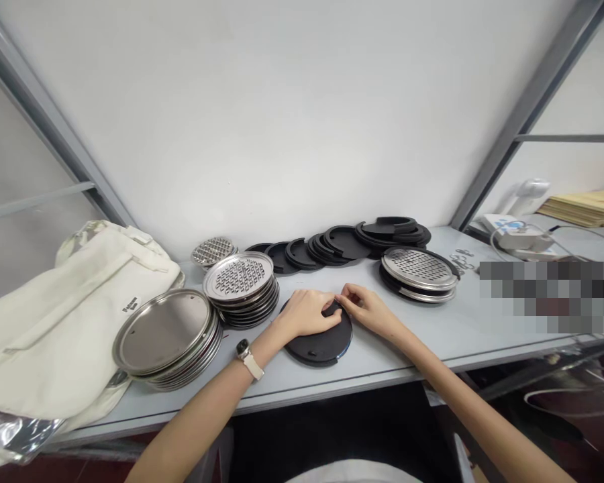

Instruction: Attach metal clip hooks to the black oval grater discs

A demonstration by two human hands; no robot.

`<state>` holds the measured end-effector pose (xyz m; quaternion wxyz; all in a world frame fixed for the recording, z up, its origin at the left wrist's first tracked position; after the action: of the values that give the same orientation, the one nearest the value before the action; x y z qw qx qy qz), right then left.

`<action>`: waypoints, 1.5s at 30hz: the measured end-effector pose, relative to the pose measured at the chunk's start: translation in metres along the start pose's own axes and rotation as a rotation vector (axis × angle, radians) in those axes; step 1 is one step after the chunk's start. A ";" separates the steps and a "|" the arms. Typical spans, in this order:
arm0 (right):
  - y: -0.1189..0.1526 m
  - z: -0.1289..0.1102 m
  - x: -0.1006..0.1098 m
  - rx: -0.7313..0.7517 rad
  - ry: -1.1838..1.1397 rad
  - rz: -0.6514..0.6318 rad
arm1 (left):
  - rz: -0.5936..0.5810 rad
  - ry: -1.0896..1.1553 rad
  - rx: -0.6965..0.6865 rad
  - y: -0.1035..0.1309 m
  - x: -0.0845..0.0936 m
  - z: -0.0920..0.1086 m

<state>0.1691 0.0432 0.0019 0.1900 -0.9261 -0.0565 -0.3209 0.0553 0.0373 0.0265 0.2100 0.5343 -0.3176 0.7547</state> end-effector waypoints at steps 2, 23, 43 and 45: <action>0.000 -0.001 0.006 0.011 -0.046 0.061 | -0.002 -0.003 0.013 0.000 0.000 0.000; 0.019 0.001 0.001 -0.053 0.035 -0.089 | -0.024 -0.023 0.011 0.001 0.002 0.002; 0.034 0.004 0.028 -0.014 0.275 -0.063 | -0.025 -0.030 -0.006 0.000 -0.001 0.001; 0.033 0.004 0.030 -0.042 0.263 -0.043 | -0.030 -0.022 -0.001 0.000 -0.001 0.001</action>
<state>0.2021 0.0133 0.0069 0.1695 -0.8784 -0.0445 -0.4447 0.0562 0.0368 0.0253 0.2179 0.5471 -0.3122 0.7455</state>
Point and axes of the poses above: each hand's wrist, its own y-axis away from the middle knuckle, its own x-axis out of the back of the hand, z = x × y, the point moved 8 cm from there along -y, towards the middle knuckle, and after that the axes turned 2 degrees about y, right-handed, at the moved point
